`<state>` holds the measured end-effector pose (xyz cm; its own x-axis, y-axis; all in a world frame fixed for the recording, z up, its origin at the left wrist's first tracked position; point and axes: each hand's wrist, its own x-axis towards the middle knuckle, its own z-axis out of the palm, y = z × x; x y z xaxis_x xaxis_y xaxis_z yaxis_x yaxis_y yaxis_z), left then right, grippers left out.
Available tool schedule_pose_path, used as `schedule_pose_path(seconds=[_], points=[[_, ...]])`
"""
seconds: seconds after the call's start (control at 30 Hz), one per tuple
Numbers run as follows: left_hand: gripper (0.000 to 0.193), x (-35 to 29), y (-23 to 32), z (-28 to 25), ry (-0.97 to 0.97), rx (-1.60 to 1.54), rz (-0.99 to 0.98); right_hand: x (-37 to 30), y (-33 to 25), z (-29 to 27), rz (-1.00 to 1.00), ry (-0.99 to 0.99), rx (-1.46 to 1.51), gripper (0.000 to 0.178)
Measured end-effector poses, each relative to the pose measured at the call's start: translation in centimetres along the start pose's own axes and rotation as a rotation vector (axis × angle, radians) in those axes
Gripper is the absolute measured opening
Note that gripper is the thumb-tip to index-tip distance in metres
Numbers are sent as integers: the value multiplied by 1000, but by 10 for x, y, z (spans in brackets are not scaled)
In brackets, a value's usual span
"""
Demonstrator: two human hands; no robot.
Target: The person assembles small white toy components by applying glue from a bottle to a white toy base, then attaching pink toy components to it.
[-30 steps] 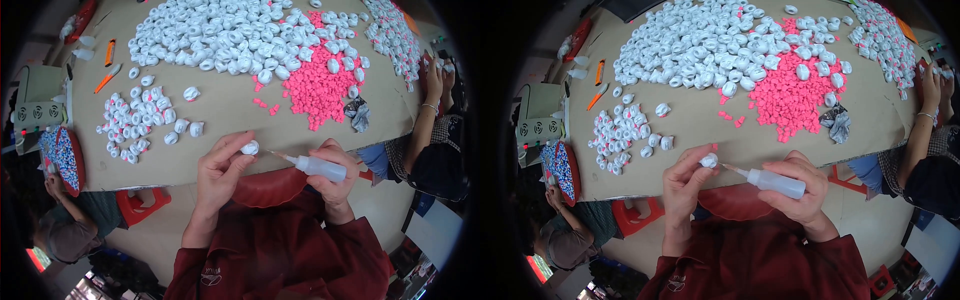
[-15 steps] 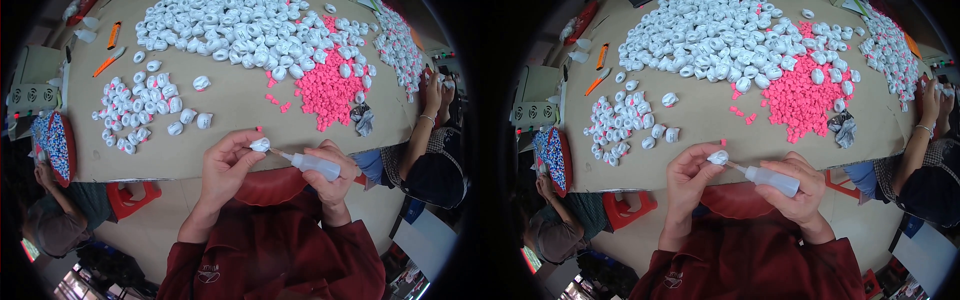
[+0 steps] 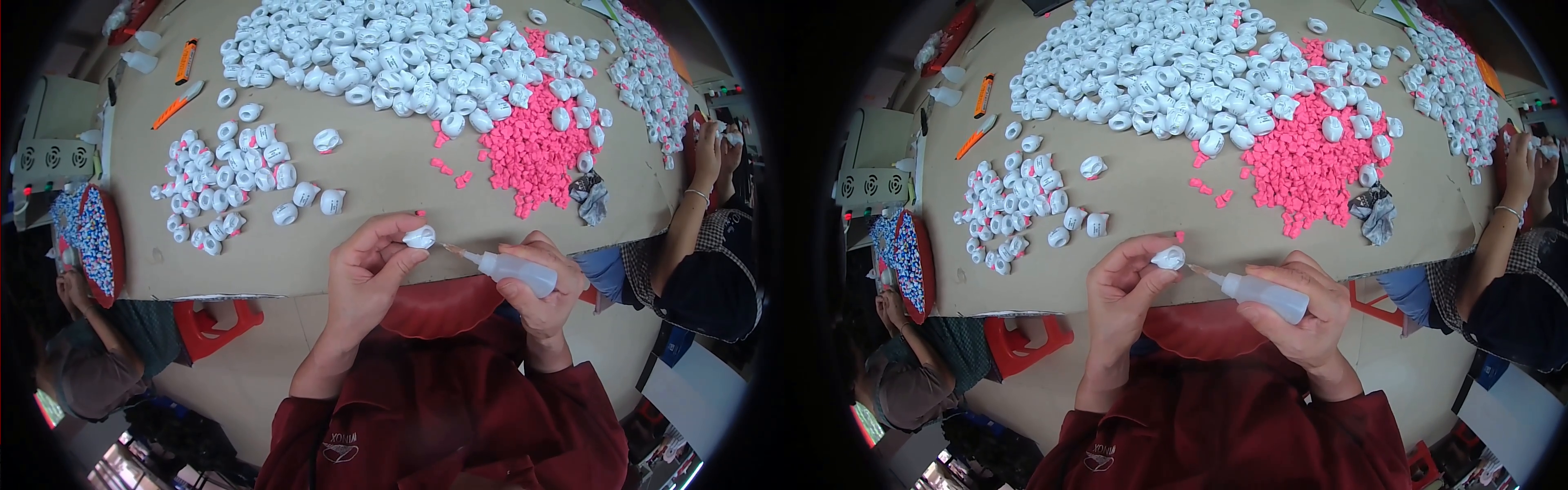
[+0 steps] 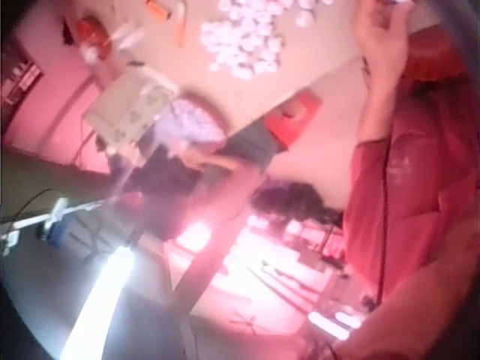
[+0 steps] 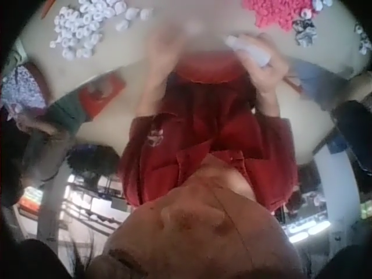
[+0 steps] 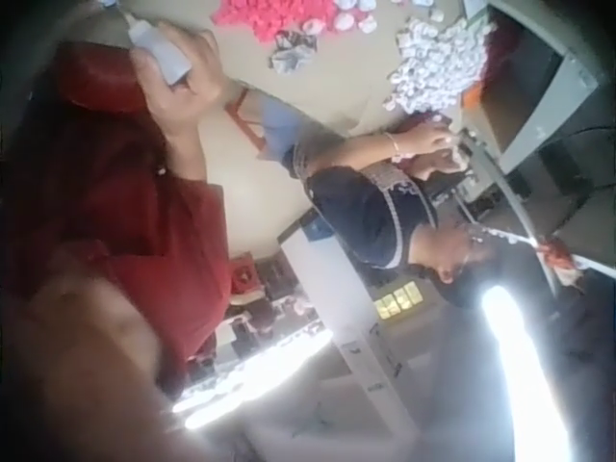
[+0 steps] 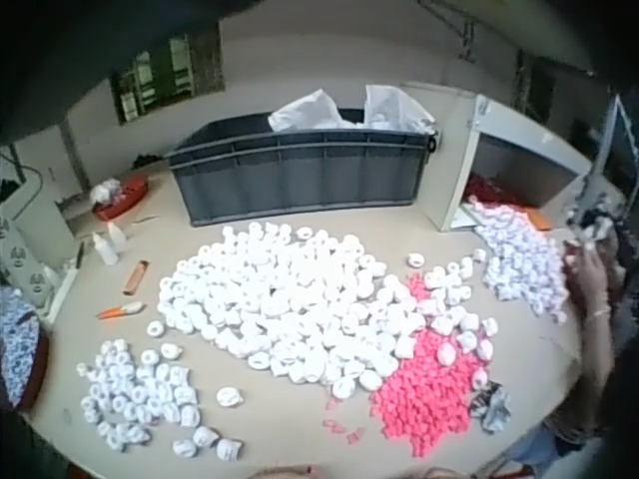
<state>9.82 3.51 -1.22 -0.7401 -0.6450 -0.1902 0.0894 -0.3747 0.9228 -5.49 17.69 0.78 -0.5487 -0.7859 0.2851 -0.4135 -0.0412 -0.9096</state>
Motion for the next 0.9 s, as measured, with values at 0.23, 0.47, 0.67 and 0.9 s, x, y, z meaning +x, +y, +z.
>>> schedule_pose_path(seconds=[0.23, 0.47, 0.67, 0.9], points=[[29, 1, 2, 2, -2, 1, -25, -1, -1, -2, 13, 11, 22, 34], [30, -11, 6, 4, 39, -4, -87, 4, 8, 11, 151, 165, 91, 33], [30, -17, 1, 7, 28, 32, -113, 17, 11, 27, 32, 104, -253, 34], [30, -15, 2, 6, 49, 16, -118, 15, 0, 16, 69, 257, -139, 31]])
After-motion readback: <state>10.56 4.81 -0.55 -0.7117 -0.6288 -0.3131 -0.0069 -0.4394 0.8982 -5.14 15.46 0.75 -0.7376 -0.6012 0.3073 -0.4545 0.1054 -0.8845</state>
